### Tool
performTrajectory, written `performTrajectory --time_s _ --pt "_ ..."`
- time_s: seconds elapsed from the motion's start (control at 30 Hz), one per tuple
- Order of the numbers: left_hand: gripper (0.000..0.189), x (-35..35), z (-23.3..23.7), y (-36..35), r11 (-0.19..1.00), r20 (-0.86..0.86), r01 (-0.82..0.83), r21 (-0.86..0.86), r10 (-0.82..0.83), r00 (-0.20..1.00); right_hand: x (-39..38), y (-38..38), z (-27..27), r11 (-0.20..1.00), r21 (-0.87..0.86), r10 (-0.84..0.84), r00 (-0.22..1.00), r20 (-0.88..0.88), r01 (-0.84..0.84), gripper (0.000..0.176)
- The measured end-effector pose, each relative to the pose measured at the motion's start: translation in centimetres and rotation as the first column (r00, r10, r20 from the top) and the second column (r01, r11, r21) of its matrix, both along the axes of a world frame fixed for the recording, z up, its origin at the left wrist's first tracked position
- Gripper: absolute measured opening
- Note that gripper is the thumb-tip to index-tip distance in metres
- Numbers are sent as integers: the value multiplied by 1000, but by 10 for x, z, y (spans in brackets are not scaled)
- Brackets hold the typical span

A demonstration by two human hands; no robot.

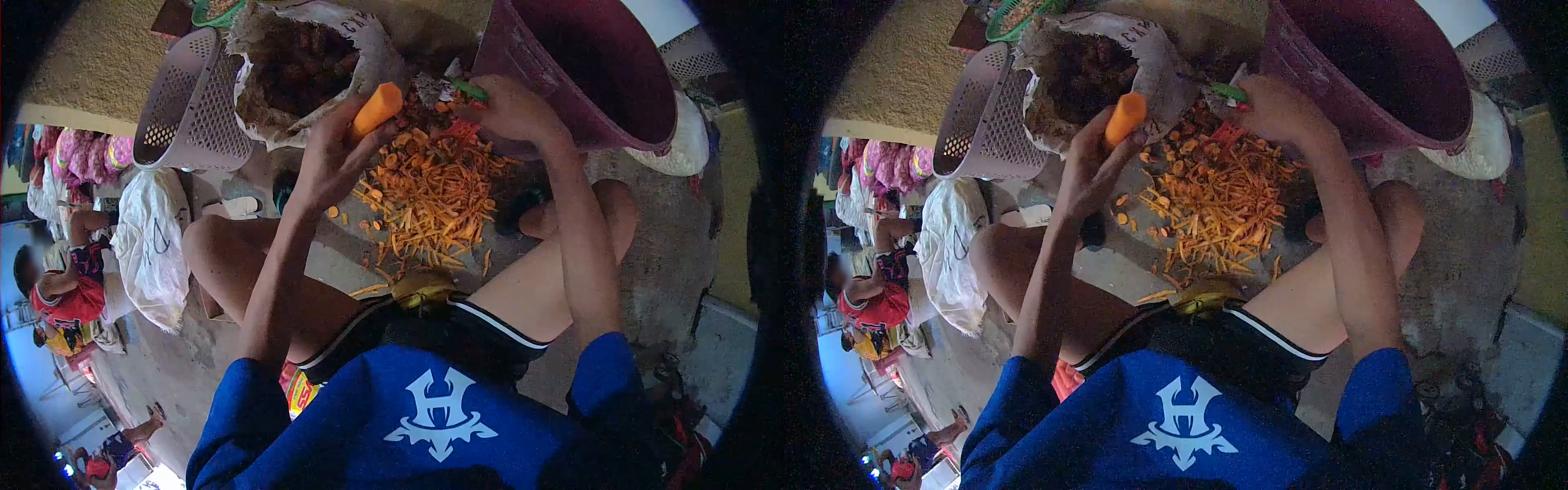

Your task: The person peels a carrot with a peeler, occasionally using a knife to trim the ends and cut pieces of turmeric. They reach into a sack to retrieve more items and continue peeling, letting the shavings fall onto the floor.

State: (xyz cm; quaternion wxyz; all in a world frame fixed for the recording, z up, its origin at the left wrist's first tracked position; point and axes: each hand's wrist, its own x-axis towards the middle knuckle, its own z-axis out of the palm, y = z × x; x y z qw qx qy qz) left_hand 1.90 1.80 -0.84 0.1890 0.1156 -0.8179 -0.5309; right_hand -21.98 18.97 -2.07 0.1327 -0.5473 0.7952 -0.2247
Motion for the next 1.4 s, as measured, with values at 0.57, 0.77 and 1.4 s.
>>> performTrajectory --time_s 0.57,0.77,1.4 --pt "44 -113 158 -30 890 -28 368 268 -375 927 20 -24 -44 832 526 122 983 135 -176 52" --pt "42 -127 45 -233 937 16 348 21 -348 937 24 -17 27 892 446 18 992 121 -70 46" --pt "82 -168 -188 -336 694 441 -352 -628 690 573 11 -19 50 880 466 -122 992 29 95 39"
